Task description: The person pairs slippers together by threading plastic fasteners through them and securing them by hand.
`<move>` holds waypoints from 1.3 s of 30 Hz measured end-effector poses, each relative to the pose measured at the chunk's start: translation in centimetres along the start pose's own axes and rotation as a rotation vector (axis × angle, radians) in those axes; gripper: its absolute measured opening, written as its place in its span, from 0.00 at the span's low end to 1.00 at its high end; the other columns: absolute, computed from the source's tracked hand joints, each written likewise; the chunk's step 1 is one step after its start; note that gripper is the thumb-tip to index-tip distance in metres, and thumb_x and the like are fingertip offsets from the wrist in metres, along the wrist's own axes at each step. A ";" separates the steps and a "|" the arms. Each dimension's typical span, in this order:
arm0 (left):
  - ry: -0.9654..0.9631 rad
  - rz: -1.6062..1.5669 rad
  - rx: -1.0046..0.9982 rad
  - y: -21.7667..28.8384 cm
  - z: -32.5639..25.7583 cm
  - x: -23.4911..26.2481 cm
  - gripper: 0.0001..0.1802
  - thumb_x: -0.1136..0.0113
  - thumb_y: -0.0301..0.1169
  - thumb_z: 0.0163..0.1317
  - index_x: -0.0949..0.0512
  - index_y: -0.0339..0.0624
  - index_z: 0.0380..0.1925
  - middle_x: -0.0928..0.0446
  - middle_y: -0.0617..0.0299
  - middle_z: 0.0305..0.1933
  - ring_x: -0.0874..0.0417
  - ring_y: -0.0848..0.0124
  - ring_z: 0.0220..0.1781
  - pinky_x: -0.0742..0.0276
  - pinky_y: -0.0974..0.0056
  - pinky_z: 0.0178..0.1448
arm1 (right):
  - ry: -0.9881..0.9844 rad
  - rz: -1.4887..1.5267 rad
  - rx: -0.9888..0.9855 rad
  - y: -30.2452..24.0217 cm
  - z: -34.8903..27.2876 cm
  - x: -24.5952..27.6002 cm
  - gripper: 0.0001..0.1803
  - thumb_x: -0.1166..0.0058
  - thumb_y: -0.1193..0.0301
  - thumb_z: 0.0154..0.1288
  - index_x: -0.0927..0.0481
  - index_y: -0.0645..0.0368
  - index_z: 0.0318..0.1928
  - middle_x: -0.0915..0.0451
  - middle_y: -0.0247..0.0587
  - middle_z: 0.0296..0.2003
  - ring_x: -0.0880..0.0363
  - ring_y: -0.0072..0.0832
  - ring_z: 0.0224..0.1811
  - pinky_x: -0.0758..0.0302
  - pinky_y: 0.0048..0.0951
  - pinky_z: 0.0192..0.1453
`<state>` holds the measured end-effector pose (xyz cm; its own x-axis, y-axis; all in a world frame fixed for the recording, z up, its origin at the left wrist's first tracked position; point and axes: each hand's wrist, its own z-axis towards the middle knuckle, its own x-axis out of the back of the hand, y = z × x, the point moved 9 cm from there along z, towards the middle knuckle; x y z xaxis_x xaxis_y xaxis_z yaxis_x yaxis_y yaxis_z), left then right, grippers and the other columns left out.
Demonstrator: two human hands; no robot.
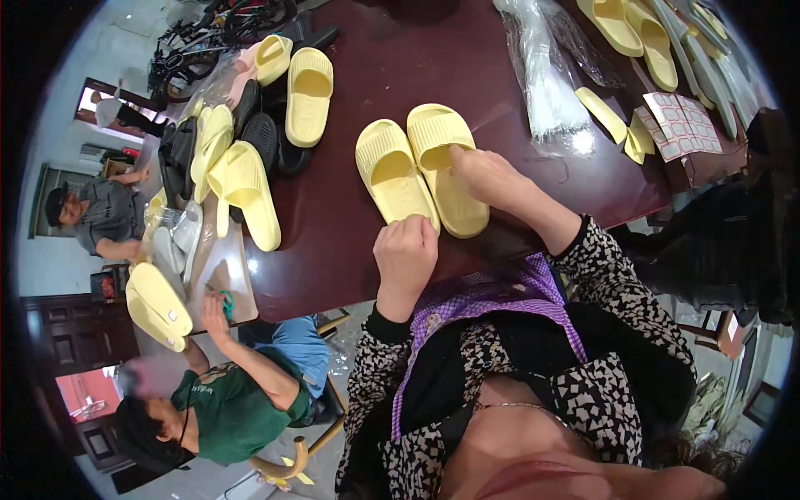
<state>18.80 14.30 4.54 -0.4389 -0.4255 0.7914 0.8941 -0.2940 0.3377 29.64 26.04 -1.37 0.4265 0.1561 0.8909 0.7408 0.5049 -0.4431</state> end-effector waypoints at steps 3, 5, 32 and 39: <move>-0.039 -0.024 0.038 -0.2 -0.5 -1.0 0.04 0.42 0.23 0.53 0.25 0.39 0.22 0.28 0.52 0.18 0.25 0.55 0.21 0.30 0.56 0.25 | 0.078 0.063 0.039 -0.1 -0.8 1.1 0.09 0.51 0.76 0.56 0.28 0.66 0.38 0.22 0.54 0.23 0.20 0.49 0.30 0.24 0.46 0.34; -0.057 -0.033 0.056 -0.3 -1.1 -1.6 0.04 0.42 0.23 0.53 0.25 0.39 0.22 0.29 0.52 0.17 0.25 0.55 0.20 0.30 0.56 0.24 | 0.119 0.095 0.062 -0.2 -1.3 1.8 0.11 0.50 0.75 0.56 0.28 0.66 0.40 0.21 0.54 0.24 0.20 0.49 0.30 0.25 0.46 0.34; 0.053 -0.257 0.074 -0.2 -2.7 3.2 0.03 0.41 0.24 0.55 0.22 0.35 0.29 0.24 0.52 0.31 0.21 0.55 0.33 0.25 0.58 0.35 | 0.294 0.097 0.519 -6.3 -6.1 8.6 0.04 0.43 0.77 0.49 0.23 0.60 0.29 0.24 0.42 0.26 0.27 0.39 0.31 0.30 0.37 0.40; 0.033 -0.149 -0.029 1.6 -1.8 3.5 0.06 0.41 0.22 0.53 0.22 0.37 0.33 0.23 0.56 0.33 0.22 0.58 0.35 0.27 0.59 0.39 | 0.212 0.225 0.530 -5.9 -6.5 9.7 0.04 0.42 0.77 0.50 0.22 0.60 0.29 0.23 0.42 0.27 0.27 0.40 0.32 0.30 0.36 0.40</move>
<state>18.53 10.78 6.89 -0.5694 -0.4032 0.7164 0.8163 -0.3806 0.4345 32.74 19.06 9.23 0.6766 0.1636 0.7179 0.2850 0.8409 -0.4602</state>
